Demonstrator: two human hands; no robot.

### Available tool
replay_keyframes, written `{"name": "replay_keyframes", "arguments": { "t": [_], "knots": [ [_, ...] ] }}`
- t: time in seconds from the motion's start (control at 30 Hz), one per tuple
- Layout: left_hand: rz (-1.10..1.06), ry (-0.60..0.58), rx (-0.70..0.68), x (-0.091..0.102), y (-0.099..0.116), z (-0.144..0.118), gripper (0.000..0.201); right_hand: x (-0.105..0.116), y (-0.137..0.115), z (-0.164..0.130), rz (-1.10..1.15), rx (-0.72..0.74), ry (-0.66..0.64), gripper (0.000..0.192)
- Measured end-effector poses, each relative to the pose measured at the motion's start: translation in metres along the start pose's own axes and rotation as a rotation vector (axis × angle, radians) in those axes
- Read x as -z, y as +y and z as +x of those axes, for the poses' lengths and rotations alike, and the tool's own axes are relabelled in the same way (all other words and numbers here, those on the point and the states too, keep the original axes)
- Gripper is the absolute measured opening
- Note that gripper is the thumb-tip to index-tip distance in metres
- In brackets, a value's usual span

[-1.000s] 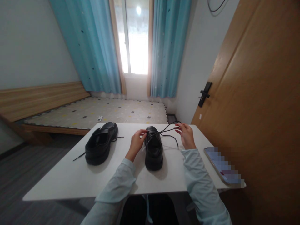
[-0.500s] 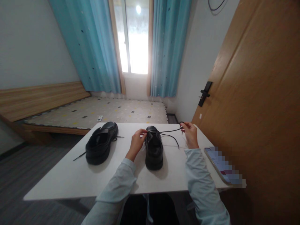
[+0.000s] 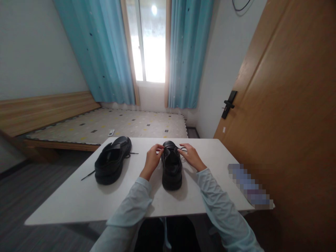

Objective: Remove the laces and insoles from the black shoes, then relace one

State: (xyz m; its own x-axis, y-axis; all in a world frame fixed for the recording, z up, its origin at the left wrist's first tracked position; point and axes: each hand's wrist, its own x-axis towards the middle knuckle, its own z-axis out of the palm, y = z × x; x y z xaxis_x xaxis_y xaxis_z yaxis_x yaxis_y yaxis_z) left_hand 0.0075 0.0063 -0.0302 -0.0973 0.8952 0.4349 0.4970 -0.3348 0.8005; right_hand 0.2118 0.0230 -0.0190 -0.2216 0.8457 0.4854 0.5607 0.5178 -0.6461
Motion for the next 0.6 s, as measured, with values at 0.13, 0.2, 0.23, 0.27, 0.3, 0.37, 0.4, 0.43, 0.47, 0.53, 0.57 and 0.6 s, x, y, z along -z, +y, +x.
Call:
{"name": "replay_keyframes", "arguments": {
  "t": [0.13,0.2,0.23,0.27,0.3,0.37,0.4,0.43,0.47,0.53,0.57,0.6],
  "knots": [
    [0.008,0.005,-0.004,-0.0003,-0.0005,0.0001,0.008,-0.0056,-0.0047,-0.002,-0.008,0.044,-0.083,0.044],
    [0.014,0.002,-0.006,-0.0008,-0.0016,0.0003,0.008,-0.0065,-0.0063,-0.0023,-0.014,0.065,-0.116,0.046],
    [0.017,0.001,-0.006,-0.0011,-0.0023,0.0005,0.008,-0.0067,-0.0066,-0.0023,-0.02,0.076,-0.128,0.048],
    [0.022,0.001,-0.005,-0.0015,-0.0031,0.0007,0.008,-0.007,-0.0066,-0.0023,-0.027,0.085,-0.135,0.049],
    [0.027,0.002,-0.007,-0.0018,-0.0037,0.0009,0.008,-0.0072,-0.0063,-0.0023,-0.033,0.092,-0.142,0.051],
    [0.036,0.006,-0.014,-0.0023,-0.0049,0.0013,0.007,-0.0078,-0.0052,-0.0024,-0.038,0.101,-0.157,0.054],
    [0.04,0.008,-0.019,-0.0024,-0.0054,0.0015,0.007,-0.0081,-0.0046,-0.0026,-0.039,0.103,-0.166,0.055],
    [0.043,0.009,-0.024,-0.0024,-0.0059,0.0016,0.007,-0.0084,-0.0041,-0.0029,-0.039,0.103,-0.173,0.055],
    [0.045,0.009,-0.028,-0.0024,-0.0063,0.0017,0.007,-0.0087,-0.0037,-0.0032,-0.04,0.103,-0.179,0.055],
    [0.048,0.011,-0.032,-0.0023,-0.0073,0.0019,0.008,-0.0091,-0.0033,-0.0038,-0.047,0.1,-0.184,0.054],
    [0.049,0.013,-0.031,-0.0022,-0.0078,0.0021,0.008,-0.0093,-0.0032,-0.0041,-0.053,0.097,-0.183,0.053],
    [0.048,0.017,-0.027,-0.0021,-0.0082,0.0022,0.008,-0.0095,-0.0031,-0.0044,-0.059,0.094,-0.184,0.052]
  ]
}}
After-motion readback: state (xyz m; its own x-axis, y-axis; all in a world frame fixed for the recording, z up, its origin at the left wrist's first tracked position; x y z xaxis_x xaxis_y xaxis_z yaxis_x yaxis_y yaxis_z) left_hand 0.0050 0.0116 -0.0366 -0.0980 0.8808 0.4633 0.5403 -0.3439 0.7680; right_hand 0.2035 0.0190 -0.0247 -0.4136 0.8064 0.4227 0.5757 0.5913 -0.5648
